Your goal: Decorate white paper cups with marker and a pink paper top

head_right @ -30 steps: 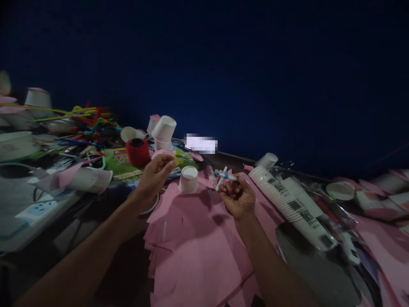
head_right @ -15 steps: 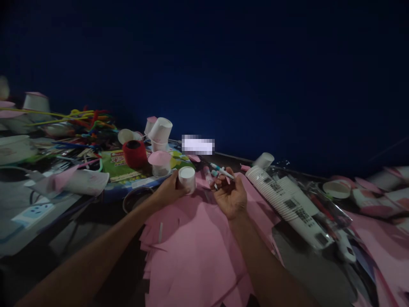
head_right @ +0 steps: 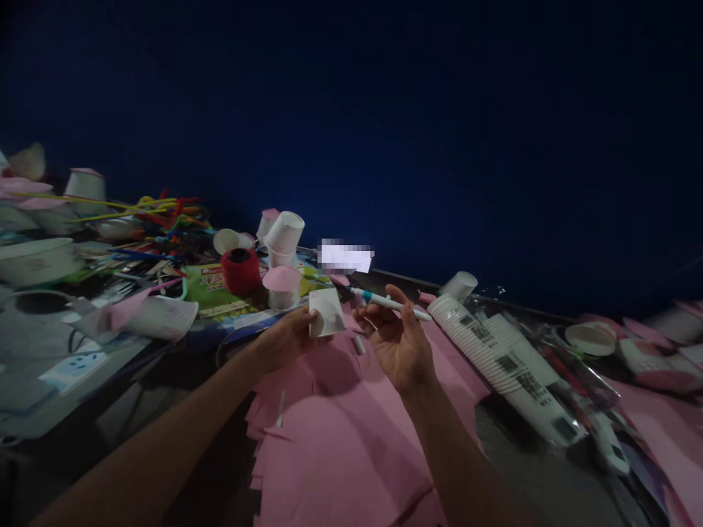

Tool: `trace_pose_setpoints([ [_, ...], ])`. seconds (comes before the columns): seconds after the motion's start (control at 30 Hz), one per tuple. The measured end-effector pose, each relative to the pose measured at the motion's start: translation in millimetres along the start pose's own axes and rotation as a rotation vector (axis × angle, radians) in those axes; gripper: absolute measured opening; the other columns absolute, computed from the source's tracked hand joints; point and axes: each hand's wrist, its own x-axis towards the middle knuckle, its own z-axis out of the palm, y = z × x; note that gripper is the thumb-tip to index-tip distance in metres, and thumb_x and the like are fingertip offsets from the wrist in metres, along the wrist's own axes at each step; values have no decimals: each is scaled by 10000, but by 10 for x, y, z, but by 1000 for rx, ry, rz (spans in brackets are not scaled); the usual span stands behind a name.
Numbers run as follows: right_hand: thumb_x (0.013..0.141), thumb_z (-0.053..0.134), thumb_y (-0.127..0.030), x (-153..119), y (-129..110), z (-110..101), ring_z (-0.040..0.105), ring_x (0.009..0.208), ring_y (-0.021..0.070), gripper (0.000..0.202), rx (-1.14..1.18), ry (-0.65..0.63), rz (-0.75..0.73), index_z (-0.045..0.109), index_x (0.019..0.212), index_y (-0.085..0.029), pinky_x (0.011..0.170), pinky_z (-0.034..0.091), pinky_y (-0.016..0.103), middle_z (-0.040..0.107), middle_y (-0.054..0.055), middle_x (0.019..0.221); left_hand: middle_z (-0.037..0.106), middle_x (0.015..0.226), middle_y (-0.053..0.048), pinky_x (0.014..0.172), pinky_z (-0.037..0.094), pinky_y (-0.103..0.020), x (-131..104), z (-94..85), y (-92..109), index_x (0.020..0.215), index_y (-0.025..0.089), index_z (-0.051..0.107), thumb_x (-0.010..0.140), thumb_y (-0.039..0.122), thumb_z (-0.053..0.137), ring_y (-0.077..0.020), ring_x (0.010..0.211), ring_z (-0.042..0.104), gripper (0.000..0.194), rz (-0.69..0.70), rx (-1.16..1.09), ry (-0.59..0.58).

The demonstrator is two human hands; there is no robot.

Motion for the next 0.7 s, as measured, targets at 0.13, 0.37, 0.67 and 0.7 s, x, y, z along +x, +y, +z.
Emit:
trace_pose_setpoints([
  [0.13,688,764,-327,12,-9,131,657,788,161,219,-94,-43,-33,646,862,-268,958,457,488,679,-38,699,680,915,-58,781,529,-318,1,12,31,1026,153,632,781,199,617,-162,803,639,250,8,-43,35],
  [0.37,783,665,-330,-5,349,94,631,668,133,103,-185,103,-220,650,833,-241,880,494,407,621,-45,604,678,811,-30,747,542,-330,7,46,48,901,162,638,778,160,539,-161,761,632,158,-59,-96,118],
  [0.67,825,617,-331,-47,504,-44,647,795,154,117,-262,75,-208,666,885,-243,866,486,379,682,-4,752,617,643,-30,656,494,-251,51,94,33,672,133,611,734,148,549,-139,632,587,89,-11,-105,75],
  [0.7,821,621,-323,-47,508,-48,645,775,154,110,-284,63,-204,664,878,-239,854,489,375,674,-6,723,624,648,-30,667,492,-253,49,102,32,698,132,620,737,153,546,-140,635,589,85,-18,-106,82],
])
